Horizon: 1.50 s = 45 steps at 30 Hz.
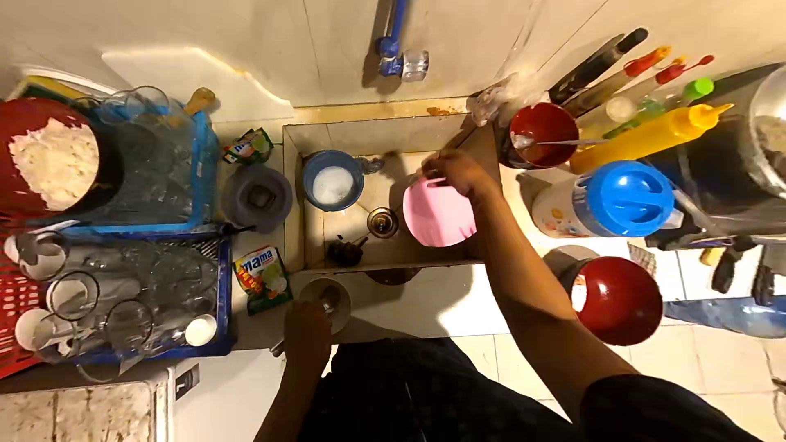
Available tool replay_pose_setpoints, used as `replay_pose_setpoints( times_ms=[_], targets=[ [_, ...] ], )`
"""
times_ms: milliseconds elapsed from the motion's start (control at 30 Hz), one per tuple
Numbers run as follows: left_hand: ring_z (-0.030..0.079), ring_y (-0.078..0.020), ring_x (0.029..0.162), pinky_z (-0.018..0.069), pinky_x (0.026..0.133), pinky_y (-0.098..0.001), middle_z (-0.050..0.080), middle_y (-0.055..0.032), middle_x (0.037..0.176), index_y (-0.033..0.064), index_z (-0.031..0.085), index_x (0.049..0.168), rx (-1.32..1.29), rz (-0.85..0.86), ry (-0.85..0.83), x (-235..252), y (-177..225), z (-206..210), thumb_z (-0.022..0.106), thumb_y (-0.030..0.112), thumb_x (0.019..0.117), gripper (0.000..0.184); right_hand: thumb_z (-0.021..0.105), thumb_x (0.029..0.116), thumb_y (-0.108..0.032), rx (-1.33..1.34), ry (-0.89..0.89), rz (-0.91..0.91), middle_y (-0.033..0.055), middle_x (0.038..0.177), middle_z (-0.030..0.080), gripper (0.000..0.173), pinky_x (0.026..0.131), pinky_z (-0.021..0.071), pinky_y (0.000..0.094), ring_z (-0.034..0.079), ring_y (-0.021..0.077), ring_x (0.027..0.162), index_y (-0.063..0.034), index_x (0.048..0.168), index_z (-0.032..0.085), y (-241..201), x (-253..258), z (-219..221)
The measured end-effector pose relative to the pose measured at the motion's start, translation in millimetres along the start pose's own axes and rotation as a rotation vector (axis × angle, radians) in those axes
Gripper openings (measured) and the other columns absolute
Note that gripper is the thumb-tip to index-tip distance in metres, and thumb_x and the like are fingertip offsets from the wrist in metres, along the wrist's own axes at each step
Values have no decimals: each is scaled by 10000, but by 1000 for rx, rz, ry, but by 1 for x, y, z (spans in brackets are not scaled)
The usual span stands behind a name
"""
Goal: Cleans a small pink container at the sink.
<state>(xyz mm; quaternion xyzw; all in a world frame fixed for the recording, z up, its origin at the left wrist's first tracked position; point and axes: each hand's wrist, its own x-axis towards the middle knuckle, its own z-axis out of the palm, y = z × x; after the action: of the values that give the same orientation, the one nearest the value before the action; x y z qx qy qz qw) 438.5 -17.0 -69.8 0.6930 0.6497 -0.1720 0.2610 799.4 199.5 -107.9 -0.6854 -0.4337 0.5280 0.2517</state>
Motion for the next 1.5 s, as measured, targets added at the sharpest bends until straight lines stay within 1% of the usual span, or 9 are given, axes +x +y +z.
replay_pose_setpoints(
  times_ms=[400,633,767,900,1067,1167,1233,1367,1500],
  targets=[
    [573,-467,1233,429,1071,-578,655,-301,1204,-88,684,1153,92,-143,-174,17,15,3,566,71,987,259,366,1123,-193,-62,-183,61,160,1168,678,362,903,536,417,661,218,1018,20,1311,591,27,-3,12],
    [634,-444,1164,488,978,-607,650,-291,1214,-58,615,1263,-48,-237,-233,1,14,-32,467,201,1078,351,412,1113,-213,-101,-194,57,189,1168,672,359,895,545,448,663,251,1011,24,1299,607,22,-7,6],
    [696,-338,824,564,795,-534,699,-190,923,-41,656,1102,-372,-78,-84,-9,11,-57,520,217,1070,293,418,1115,-214,-58,-207,44,193,1163,663,360,892,559,441,663,249,1018,30,1305,604,18,-14,-1],
    [659,-153,651,582,644,-336,701,-104,900,-39,610,1202,-735,-19,-169,40,59,-77,474,238,1099,325,389,1123,-204,18,-207,4,126,1111,714,341,825,576,363,698,169,953,10,1283,600,2,-31,1],
    [603,-84,537,510,505,-217,691,-84,807,-62,605,1113,-1226,-88,-213,147,139,-47,494,165,1085,254,437,1101,-412,266,-238,74,159,1279,642,510,917,565,450,667,251,1084,-48,1455,479,29,-41,33],
    [610,-96,570,507,515,-225,692,-82,830,-42,593,1159,-1373,-101,-283,185,176,-29,471,156,1088,242,576,1059,-277,386,-140,149,115,988,651,402,700,552,323,623,150,758,-1,1350,550,54,-23,52],
    [605,-109,587,510,524,-234,668,-91,842,-37,566,1202,-1424,-121,-295,200,194,-18,479,157,1086,242,600,1046,-222,349,24,214,110,892,623,328,646,514,323,566,147,675,28,1258,601,64,-9,54],
    [601,-116,579,508,513,-234,643,-87,815,-31,536,1208,-1473,-188,-330,208,219,-5,473,183,1094,250,453,1104,-369,44,195,248,263,1096,675,491,921,519,516,663,349,986,67,1169,670,68,-2,43],
    [555,-89,538,468,479,-209,607,-62,755,-25,544,1154,-1526,-231,-345,210,226,-1,451,174,1100,226,498,1091,-257,45,92,199,235,1119,653,369,901,521,465,641,301,985,48,1259,618,75,-2,36]
  ],
)
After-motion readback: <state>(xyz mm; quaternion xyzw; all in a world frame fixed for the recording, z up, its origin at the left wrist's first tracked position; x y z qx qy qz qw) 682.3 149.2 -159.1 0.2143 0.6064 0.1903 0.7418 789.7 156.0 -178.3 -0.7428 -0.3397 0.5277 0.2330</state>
